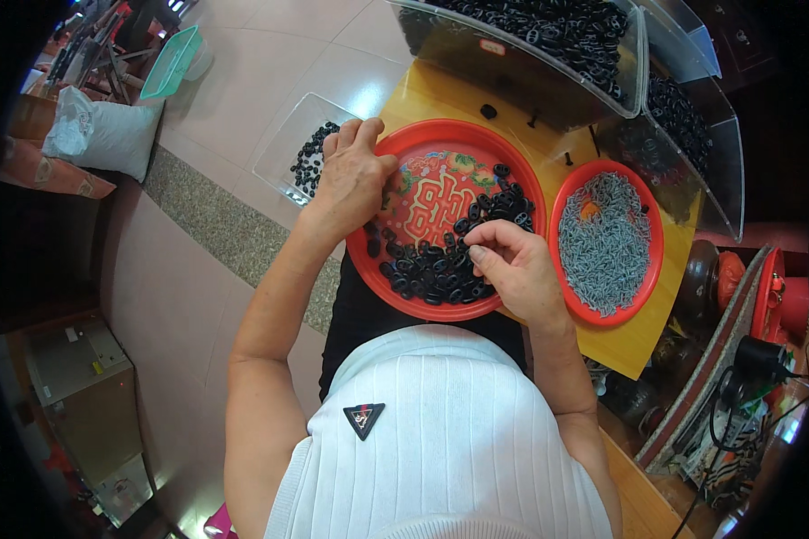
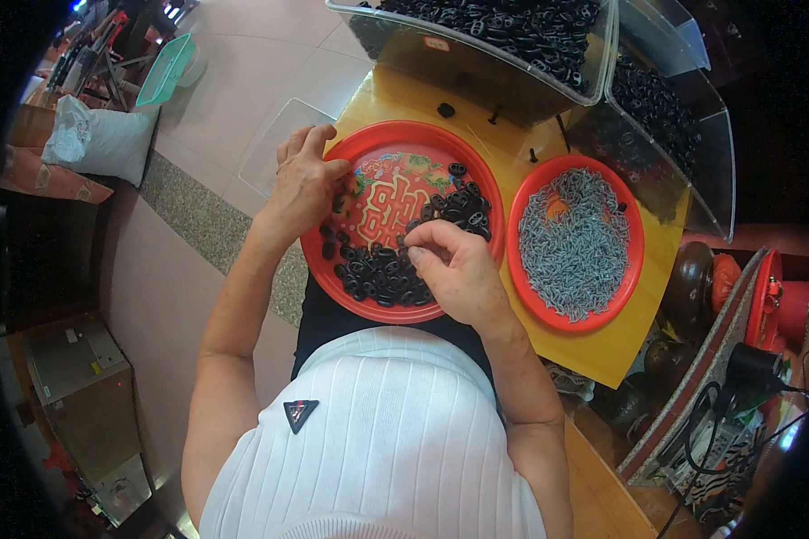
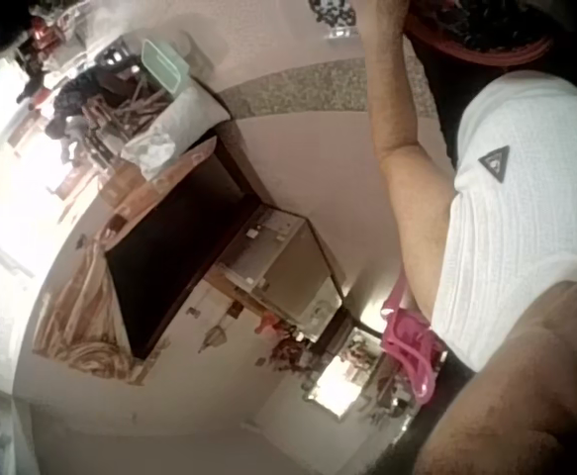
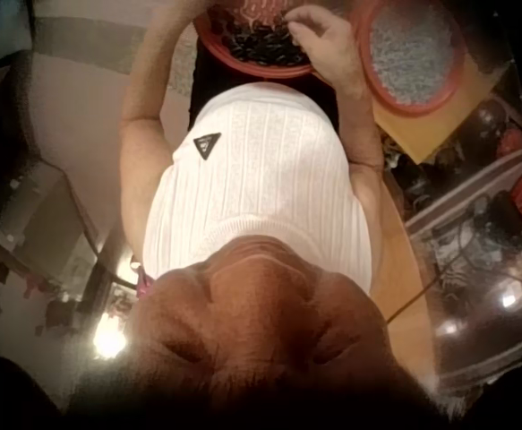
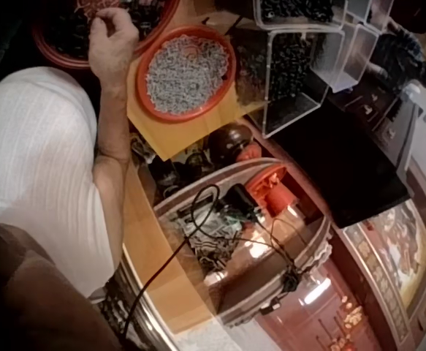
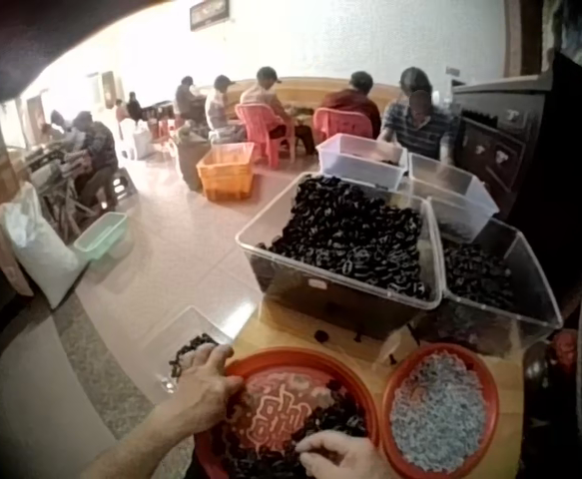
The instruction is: The person assembles plastic cord locks by inserting springs into plastic toggle components by hand.
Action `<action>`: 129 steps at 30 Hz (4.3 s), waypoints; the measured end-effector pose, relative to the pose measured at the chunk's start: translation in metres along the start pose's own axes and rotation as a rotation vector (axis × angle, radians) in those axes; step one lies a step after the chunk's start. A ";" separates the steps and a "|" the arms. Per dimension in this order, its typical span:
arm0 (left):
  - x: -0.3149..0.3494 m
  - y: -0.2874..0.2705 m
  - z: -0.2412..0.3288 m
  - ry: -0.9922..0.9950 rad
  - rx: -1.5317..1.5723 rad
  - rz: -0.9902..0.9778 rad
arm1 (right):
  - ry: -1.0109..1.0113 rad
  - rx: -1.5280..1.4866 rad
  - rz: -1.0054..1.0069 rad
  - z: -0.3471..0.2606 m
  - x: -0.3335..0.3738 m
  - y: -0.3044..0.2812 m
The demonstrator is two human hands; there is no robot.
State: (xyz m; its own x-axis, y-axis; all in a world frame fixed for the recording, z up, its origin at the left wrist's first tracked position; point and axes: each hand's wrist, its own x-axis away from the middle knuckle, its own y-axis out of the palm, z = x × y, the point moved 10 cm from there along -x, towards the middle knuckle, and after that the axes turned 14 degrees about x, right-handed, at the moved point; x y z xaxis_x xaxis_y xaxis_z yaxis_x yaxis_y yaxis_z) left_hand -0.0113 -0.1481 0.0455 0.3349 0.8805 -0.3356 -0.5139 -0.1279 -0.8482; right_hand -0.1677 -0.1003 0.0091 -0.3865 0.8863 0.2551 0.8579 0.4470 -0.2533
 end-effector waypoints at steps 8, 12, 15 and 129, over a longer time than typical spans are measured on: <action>-0.006 0.015 0.007 0.063 -0.045 -0.115 | -0.040 0.038 -0.012 -0.003 0.000 0.005; 0.005 0.032 0.021 0.193 -0.247 -0.175 | -0.035 0.054 -0.036 0.000 -0.001 0.011; 0.007 0.035 0.030 0.227 -0.242 -0.182 | -0.042 0.071 -0.046 0.001 -0.001 0.012; 0.073 0.052 0.034 -0.685 1.868 0.287 | -0.099 -0.200 0.166 -0.018 0.001 0.017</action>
State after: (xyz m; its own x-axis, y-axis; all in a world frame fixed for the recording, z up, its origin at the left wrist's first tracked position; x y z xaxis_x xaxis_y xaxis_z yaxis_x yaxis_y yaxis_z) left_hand -0.0408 -0.0751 -0.0092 0.0420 0.9775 0.2068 -0.6705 -0.1259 0.7312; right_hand -0.1474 -0.0940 0.0218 -0.2581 0.9572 0.1306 0.9582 0.2709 -0.0919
